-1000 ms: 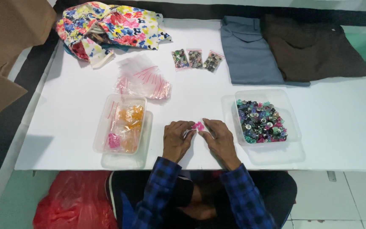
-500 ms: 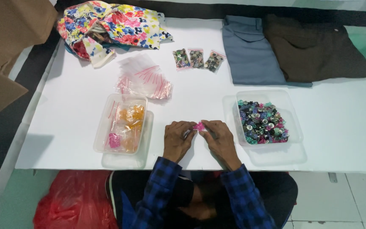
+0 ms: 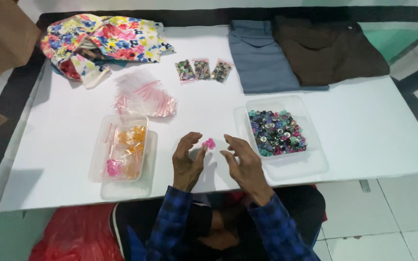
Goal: Sorting and bagging small decorative buttons or beads into plastic bags
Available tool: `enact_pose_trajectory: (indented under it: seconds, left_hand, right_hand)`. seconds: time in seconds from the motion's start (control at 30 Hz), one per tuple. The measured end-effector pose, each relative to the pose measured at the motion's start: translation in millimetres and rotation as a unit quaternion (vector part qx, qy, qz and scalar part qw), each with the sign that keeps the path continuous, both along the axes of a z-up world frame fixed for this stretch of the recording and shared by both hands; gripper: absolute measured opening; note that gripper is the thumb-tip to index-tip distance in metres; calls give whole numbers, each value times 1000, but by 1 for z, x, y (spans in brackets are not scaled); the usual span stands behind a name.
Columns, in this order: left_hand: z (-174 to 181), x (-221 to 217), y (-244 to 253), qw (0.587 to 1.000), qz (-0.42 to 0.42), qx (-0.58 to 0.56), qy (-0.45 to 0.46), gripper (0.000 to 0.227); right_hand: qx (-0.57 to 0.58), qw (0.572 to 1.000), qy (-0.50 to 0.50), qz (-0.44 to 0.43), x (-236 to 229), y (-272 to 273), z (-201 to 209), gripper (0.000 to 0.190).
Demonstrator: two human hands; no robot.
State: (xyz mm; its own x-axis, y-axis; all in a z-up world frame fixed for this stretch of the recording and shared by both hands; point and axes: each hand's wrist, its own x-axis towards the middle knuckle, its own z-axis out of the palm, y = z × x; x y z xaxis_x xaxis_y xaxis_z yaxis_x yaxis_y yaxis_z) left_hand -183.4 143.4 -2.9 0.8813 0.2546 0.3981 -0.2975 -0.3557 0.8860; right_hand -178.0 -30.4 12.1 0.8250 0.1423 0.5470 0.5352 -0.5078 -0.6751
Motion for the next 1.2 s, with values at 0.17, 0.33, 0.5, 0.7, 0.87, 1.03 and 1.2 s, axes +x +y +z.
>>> enact_pose_trajectory:
  seconds: [0.17,0.33,0.5,0.7,0.87,1.03,1.2]
  left_hand:
    - [29,19,-47,995,-73,23,-70,20]
    - [24,76,-105,963,-172,169,-117,21]
    - [-9,136,-139,889,-212,406,7,42]
    - [-9,136,-141,873,-220,432,54,54]
    - [1,138,-136,875,-245,409,78,62]
    - [12,129,-135,894,-233,376,70,64]
    - [16,126,-132,915,-233,322,69,52]
  right_hand:
    - [-64,994,-67,-58,42,-84,37,25]
    - [-238,965,104,-47,153,-166,-6,22]
    - [-442,882,154,-57,206,-171,-35,27]
    - [-425,890,164,-7,211,-162,-35,24]
    - [-357,900,239,70,199,-156,-1,35]
    - [-323,875,334,133,210,-147,0,35]
    - [-256,854,428,148,181,-148,42,44]
